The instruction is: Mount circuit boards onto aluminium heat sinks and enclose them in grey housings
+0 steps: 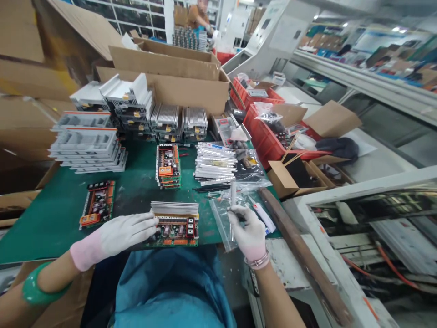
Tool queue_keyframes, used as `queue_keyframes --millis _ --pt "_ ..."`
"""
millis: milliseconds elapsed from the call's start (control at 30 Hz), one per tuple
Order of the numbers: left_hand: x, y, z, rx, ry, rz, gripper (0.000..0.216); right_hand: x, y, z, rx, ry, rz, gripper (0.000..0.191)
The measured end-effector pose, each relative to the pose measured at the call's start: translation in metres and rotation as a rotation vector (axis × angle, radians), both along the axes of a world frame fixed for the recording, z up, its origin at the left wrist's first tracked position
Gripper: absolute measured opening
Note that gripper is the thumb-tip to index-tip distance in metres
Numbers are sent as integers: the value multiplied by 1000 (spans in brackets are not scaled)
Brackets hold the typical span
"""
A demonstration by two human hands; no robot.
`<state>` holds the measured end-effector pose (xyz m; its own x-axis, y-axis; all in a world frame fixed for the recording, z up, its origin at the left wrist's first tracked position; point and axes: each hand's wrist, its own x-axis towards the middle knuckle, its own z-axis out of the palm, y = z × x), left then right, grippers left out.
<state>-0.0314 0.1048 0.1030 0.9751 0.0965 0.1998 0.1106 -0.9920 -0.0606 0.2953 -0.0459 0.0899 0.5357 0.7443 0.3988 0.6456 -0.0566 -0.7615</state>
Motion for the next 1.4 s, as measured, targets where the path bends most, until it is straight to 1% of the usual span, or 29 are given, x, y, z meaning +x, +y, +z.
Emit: queue_keyframes --millis 33,167,233,333,467,533,633,667,733,767,800,833,900,967,1067,1133,1200,1300,1400 --pt "0 3 -3 4 -10 6 41 0 -3 -3 -4 -13 -9 23" --pt "-1 10 -10 45 -53 43 44 -5 -12 -15 -43 -54 44 20" --pt "-2 11 -11 53 -46 63 43 -9 -15 -20 -58 -81 46 24" --pt "-3 8 -14 43 -37 113 43 -15 -18 -25 -116 -133 81 34" --pt "-7 1 -19 23 -13 118 47 -20 -18 -27 -136 -186 176 35" --pt "-9 -2 -20 -25 -9 90 47 -22 -18 -26 -148 -198 208 33" --pt "-11 -7 -21 -184 -109 65 44 -25 -17 -24 -189 -190 243 32" --pt "-11 -8 -22 -250 -160 86 42 -27 -16 -23 -204 -181 242 32" --pt "-10 -11 -26 -356 -238 191 37 -30 -14 -23 -240 -160 219 31" --pt "-9 -13 -29 -388 -250 258 42 -32 -13 -22 -264 -151 207 29" --pt "-8 -14 -33 -404 -247 315 52 -33 -11 -22 -292 -144 198 27" --pt "-8 -15 -36 -408 -236 350 61 -34 -9 -23 -321 -138 190 25" --pt "-7 -14 -43 -407 -210 347 68 -36 -6 -23 -370 -128 184 23" --pt "-6 -13 -46 -404 -198 312 65 -36 -2 -24 -406 -118 189 23" --pt "-6 -10 -45 -392 -191 293 63 -36 2 -25 -435 -103 212 22" --pt "-7 -12 -44 -372 -193 306 60 -38 2 -25 -443 -103 227 21" --pt "-7 -18 -47 -345 -212 358 58 -41 1 -27 -449 -124 234 21" --pt "-6 -31 -54 -329 -230 492 61 -47 -4 -29 -449 -195 227 22" --pt "-2 -39 -57 -384 -219 579 64 -41 -7 -30 -426 -277 260 23"
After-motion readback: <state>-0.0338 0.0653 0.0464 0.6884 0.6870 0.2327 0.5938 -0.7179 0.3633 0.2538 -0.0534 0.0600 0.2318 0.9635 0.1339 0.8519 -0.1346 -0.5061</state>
